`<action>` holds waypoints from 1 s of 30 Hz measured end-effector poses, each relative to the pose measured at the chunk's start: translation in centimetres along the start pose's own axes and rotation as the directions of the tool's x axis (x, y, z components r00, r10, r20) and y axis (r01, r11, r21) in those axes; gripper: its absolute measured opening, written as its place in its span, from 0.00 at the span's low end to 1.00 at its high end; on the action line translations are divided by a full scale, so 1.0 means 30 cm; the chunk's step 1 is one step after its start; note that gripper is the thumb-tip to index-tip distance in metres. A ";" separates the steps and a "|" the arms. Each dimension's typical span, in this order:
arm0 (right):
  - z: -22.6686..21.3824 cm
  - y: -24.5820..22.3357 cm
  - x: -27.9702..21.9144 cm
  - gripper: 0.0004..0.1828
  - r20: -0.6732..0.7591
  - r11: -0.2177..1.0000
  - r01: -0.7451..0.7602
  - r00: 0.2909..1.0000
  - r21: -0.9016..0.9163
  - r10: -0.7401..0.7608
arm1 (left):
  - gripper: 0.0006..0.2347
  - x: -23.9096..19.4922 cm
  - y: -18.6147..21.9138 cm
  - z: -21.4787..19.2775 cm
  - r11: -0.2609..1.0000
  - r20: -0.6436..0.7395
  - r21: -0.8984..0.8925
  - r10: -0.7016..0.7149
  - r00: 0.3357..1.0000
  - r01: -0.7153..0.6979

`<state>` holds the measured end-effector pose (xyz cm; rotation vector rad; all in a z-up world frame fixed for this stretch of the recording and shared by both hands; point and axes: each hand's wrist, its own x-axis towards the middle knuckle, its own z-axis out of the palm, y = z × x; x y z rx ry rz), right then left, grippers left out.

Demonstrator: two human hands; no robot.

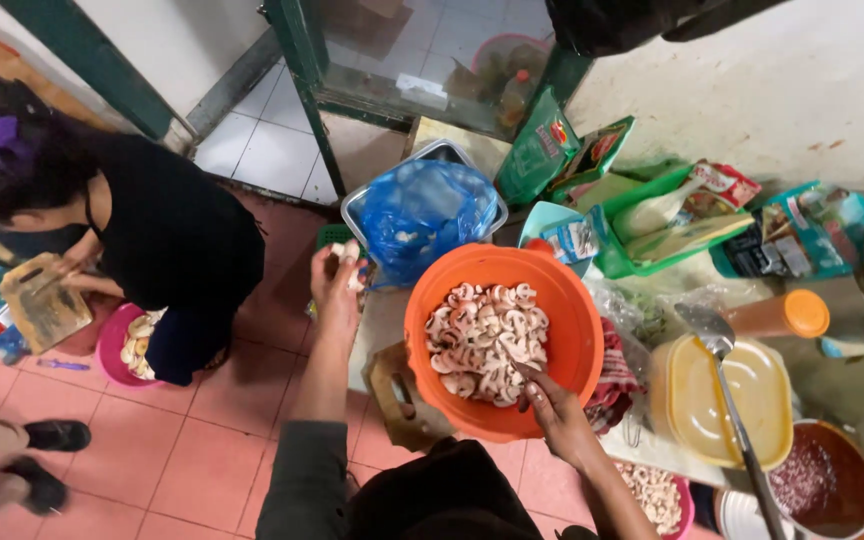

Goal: Sorting sliced mushrooms and other food ingredients into a large bowl.

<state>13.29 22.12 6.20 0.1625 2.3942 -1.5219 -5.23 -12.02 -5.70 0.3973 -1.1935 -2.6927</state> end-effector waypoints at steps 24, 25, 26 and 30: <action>1.429 1.257 0.254 0.26 0.306 0.920 0.092 0.951 -0.382 0.032 | 0.13 -0.558 -0.838 -1.683 0.866 -0.241 0.131 -0.445 0.863 0.483; 1.437 1.284 0.295 0.26 0.310 0.916 0.103 0.950 -0.389 0.024 | 0.13 -0.525 -0.908 -1.718 0.872 -0.240 0.122 -0.438 0.867 0.474; 1.444 1.310 0.331 0.25 0.324 0.904 0.110 0.945 -0.412 0.032 | 0.11 -0.495 -0.976 -1.753 0.868 -0.195 0.138 -0.449 0.872 0.478; 1.477 1.408 0.457 0.26 0.341 0.863 0.187 0.940 -0.469 -0.019 | 0.14 -0.390 -1.163 -1.818 0.814 -0.088 0.183 -0.545 0.834 0.551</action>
